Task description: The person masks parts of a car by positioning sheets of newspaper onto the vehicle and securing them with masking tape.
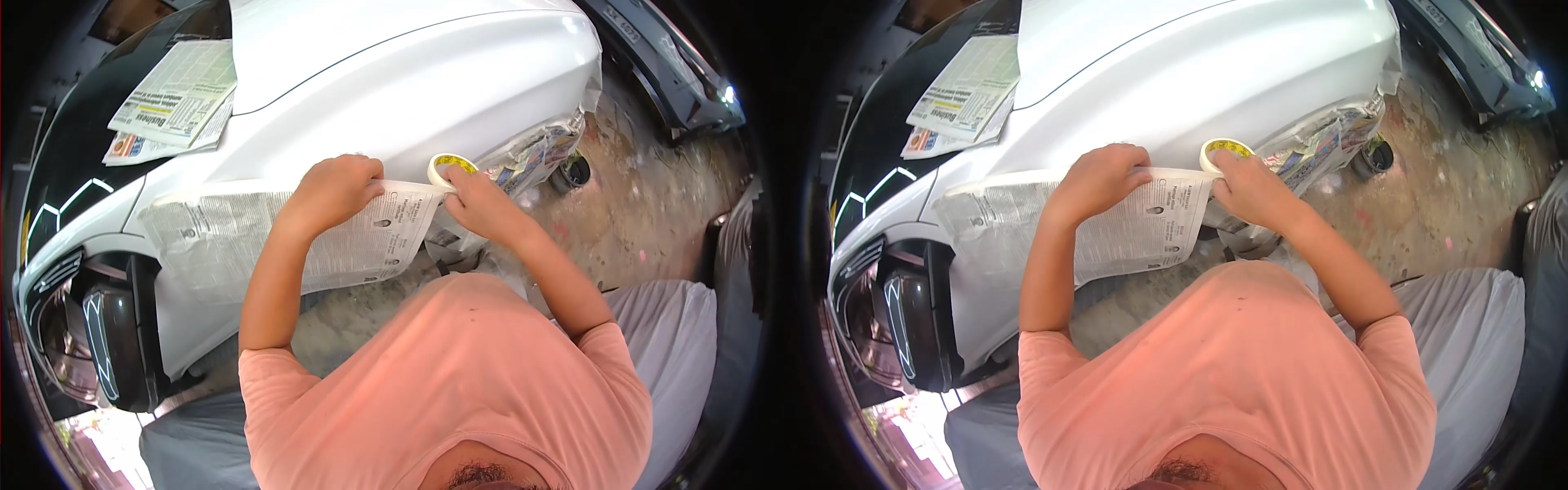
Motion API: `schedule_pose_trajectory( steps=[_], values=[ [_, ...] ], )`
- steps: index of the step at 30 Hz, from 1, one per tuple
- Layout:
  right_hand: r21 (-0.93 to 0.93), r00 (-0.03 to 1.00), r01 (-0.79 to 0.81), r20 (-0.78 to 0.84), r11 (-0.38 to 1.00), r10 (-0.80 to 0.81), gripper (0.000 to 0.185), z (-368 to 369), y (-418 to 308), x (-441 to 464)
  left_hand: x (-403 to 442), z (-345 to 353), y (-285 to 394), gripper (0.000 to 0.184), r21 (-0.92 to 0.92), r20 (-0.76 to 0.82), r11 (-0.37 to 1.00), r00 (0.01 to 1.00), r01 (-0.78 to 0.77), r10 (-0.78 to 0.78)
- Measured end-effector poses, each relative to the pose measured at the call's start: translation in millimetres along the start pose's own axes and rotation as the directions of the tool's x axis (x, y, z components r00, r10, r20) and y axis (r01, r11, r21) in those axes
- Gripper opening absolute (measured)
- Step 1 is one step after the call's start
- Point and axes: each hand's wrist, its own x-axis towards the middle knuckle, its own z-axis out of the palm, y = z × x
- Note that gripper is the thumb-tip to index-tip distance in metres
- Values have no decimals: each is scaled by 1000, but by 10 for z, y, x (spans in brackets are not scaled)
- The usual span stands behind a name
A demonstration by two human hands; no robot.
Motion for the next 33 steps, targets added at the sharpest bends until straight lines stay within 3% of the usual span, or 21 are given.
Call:
schedule_pose_trajectory(
  steps=[3,6,9,12,15,18,21,23,26,31,33],
  values=[
    [-34,1000,-7,-17,999,7,29,13,-26,-12,13,-19,-28,17,-23,13,1000,1000,-2,3],
    [-221,998,55,10,974,-54,29,43,11,3,1,25,-49,16,7,-7,999,999,-43,43],
    [-591,963,-153,92,792,254,39,11,232,-58,-19,66,-28,15,15,-83,995,992,-97,98],
    [-409,884,-415,29,813,466,39,-300,427,-273,-47,49,-20,15,22,-134,989,980,-144,146],
    [170,961,-265,123,949,246,43,-284,97,-459,-64,71,-27,14,42,-146,983,972,-180,184],
    [449,992,-89,-38,889,119,33,162,-201,-431,-126,41,-45,14,42,-168,974,960,-221,225],
    [622,949,-79,-193,779,250,21,445,-98,-370,-189,-47,-37,14,-6,-154,977,966,-212,209],
    [586,947,-11,-253,810,196,14,416,-203,-422,-253,-99,-55,15,-36,-192,979,963,-202,192],
    [490,960,39,-260,871,104,11,331,-298,-529,-422,-329,-233,17,-83,-43,991,994,-107,103],
    [498,967,42,-238,866,90,9,181,-565,-671,-696,-646,-518,18,-41,25,999,1000,-17,18],
    [406,962,127,-274,905,-12,9,114,-647,-718,-830,-714,-513,19,2,6,999,999,-47,47]
  ],
)
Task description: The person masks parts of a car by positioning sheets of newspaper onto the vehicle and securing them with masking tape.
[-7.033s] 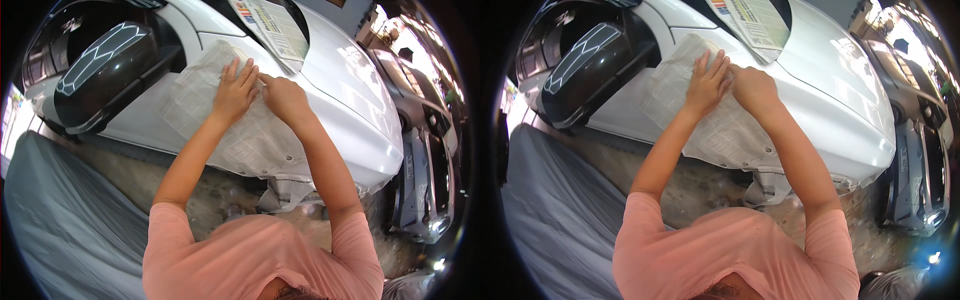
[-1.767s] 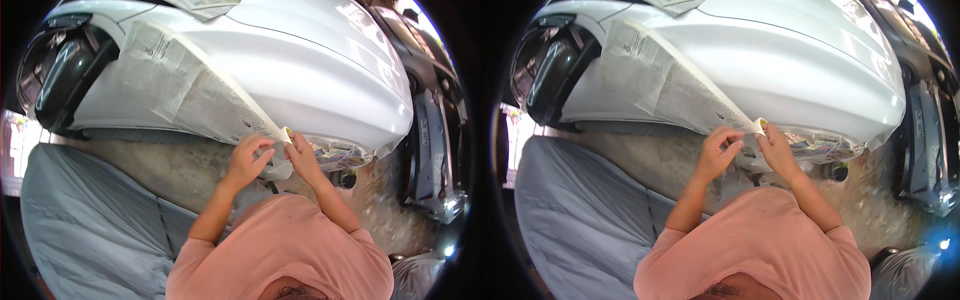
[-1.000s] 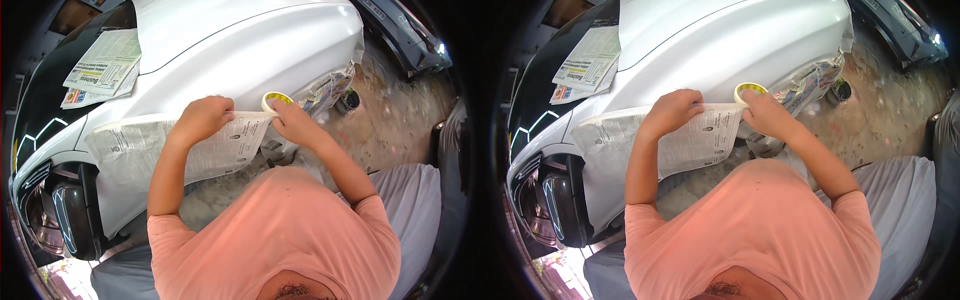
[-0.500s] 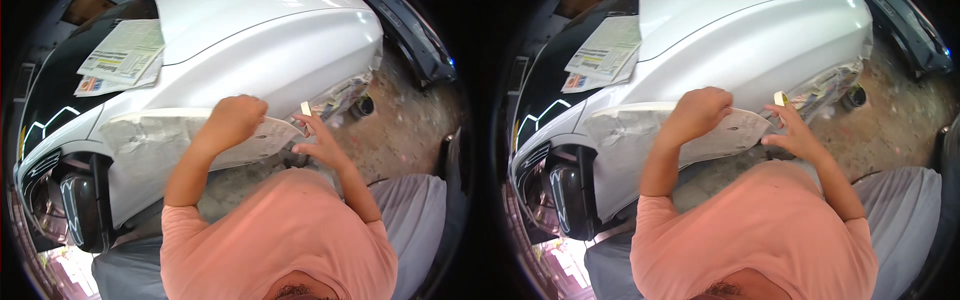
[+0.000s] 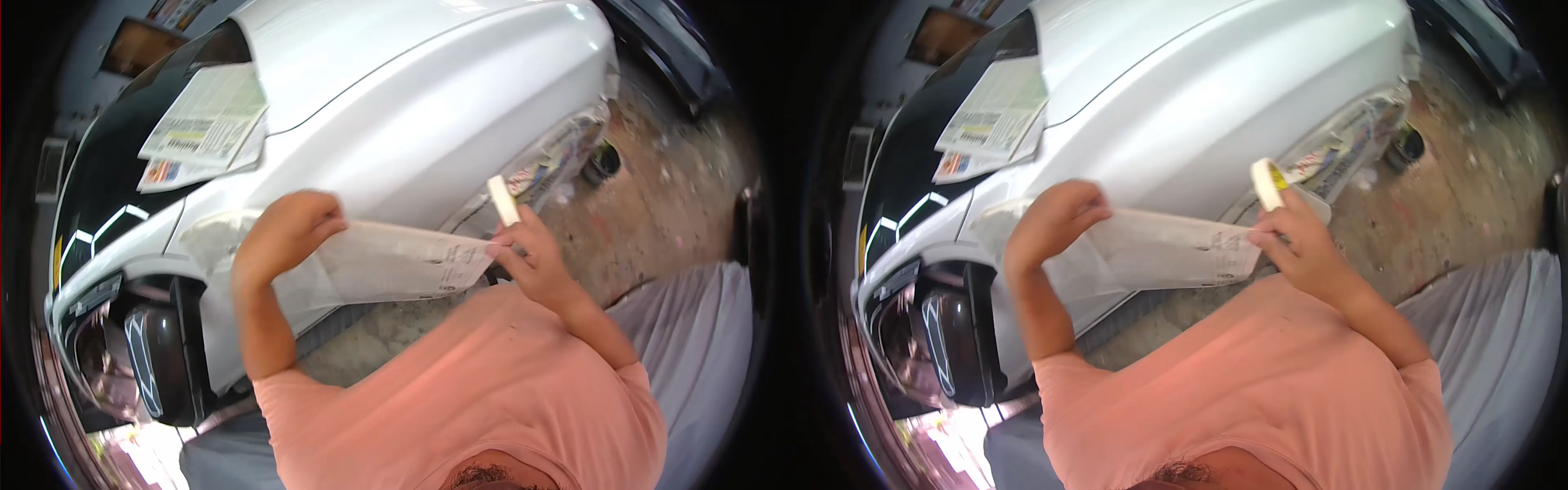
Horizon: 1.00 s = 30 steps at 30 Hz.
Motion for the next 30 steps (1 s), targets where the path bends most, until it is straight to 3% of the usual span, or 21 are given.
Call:
schedule_pose_trajectory(
  steps=[4,9,12,13,17,24,30],
  values=[
    [-28,995,31,-94,999,-33,8,-353,-124,-80,-305,-52,395,12,62,-148,976,965,-209,216],
    [-225,940,-2,-334,974,-75,8,-1098,-27,-224,29,374,1108,36,204,-289,933,893,-295,345],
    [-314,872,-150,-488,938,-24,9,-1631,50,-468,462,758,1581,35,135,-307,948,897,-290,318],
    [-405,843,-155,-530,901,-93,8,-1817,81,-550,625,904,1704,34,91,-324,940,883,-329,340],
    [-461,704,-296,-697,837,-136,6,-2612,201,-1004,1315,1381,2307,30,-74,-329,908,870,-412,368],
    [-519,599,-466,-781,716,-176,9,-4141,385,-1771,2780,2257,3584,17,-278,-342,825,853,-492,394],
    [-500,543,-574,-825,648,-155,10,-4867,685,-2191,3845,3260,4359,11,-383,-201,807,894,-449,401]
  ],
)
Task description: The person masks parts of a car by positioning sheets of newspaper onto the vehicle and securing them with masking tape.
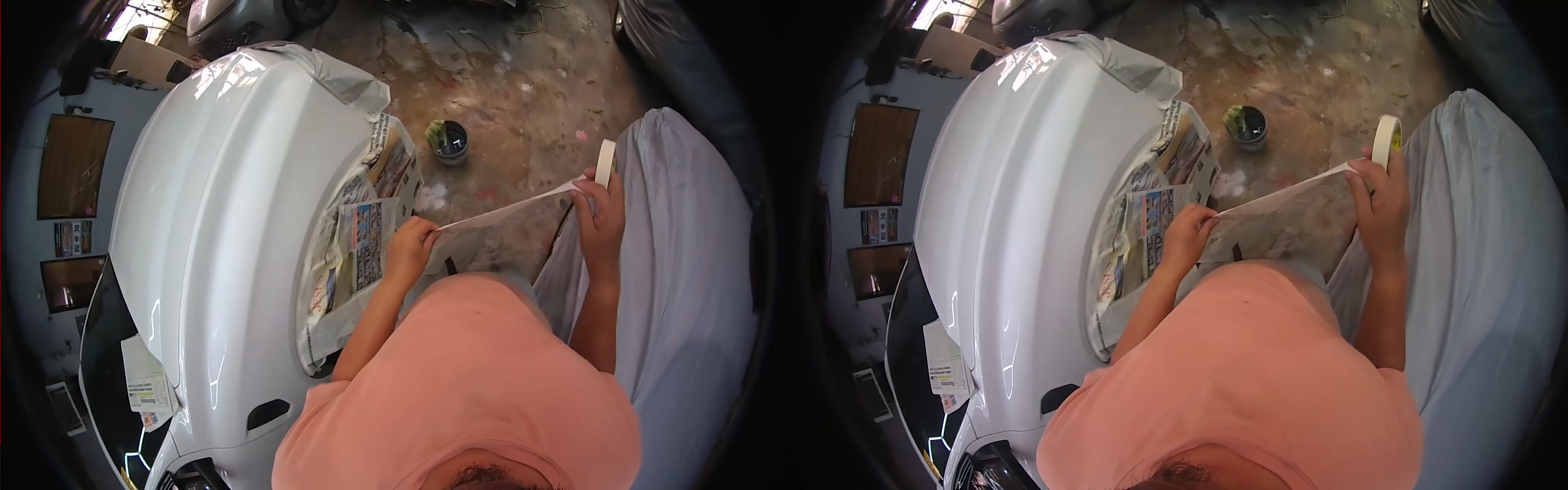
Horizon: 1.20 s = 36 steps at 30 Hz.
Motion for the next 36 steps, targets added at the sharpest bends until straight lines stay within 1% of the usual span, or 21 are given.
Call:
schedule_pose_trajectory(
  steps=[3,6,9,10,14,18,22,24,25,27,30,31,34,36],
  values=[
    [-36,1000,-8,27,999,9,10,-43,251,141,338,411,-161,11,-72,4,997,1000,23,-22],
    [-71,999,14,51,997,-10,10,-3,453,301,629,708,-275,11,-126,-29,992,1000,-6,3],
    [-91,996,17,88,996,-9,10,98,632,560,934,961,-378,11,-109,-109,992,993,-59,47],
    [-95,994,16,105,995,-6,11,146,693,676,1040,1040,-427,10,-117,-149,992,988,-54,36],
    [-116,976,145,181,983,-123,14,461,855,1282,1521,1254,-606,11,-155,-298,988,954,-15,-32],
    [-84,928,278,282,957,-244,16,940,985,2082,2083,1419,-813,12,-236,-447,971,884,34,-139],
    [-45,841,412,402,910,-361,16,1499,974,2946,2607,1498,-1034,16,-333,-489,936,829,111,-272],
    [-15,779,495,451,869,-436,16,1785,952,3343,2823,1530,-1133,16,-400,-514,906,785,137,-346],
    [4,748,529,471,848,-469,15,1930,955,3520,2921,1528,-1169,16,-448,-514,877,754,171,-409],
    [5,715,555,508,832,-480,14,2220,1014,3819,3026,1547,-1230,16,-537,-496,810,688,236,-529],
    [58,669,560,557,827,-492,13,2695,1069,4201,3106,1667,-1426,15,-533,-568,791,566,300,-597],
    [88,648,560,573,823,-502,14,2872,1073,4323,3118,1686,-1494,15,-574,-553,756,532,314,-641],
    [171,549,567,651,806,-525,15,3480,1086,4587,3144,1742,-1589,13,-591,-577,690,379,417,-723],
    [256,452,603,671,756,-588,17,3919,1077,4712,3160,1778,-1629,11,-614,-639,675,245,408,-729]
  ],
)
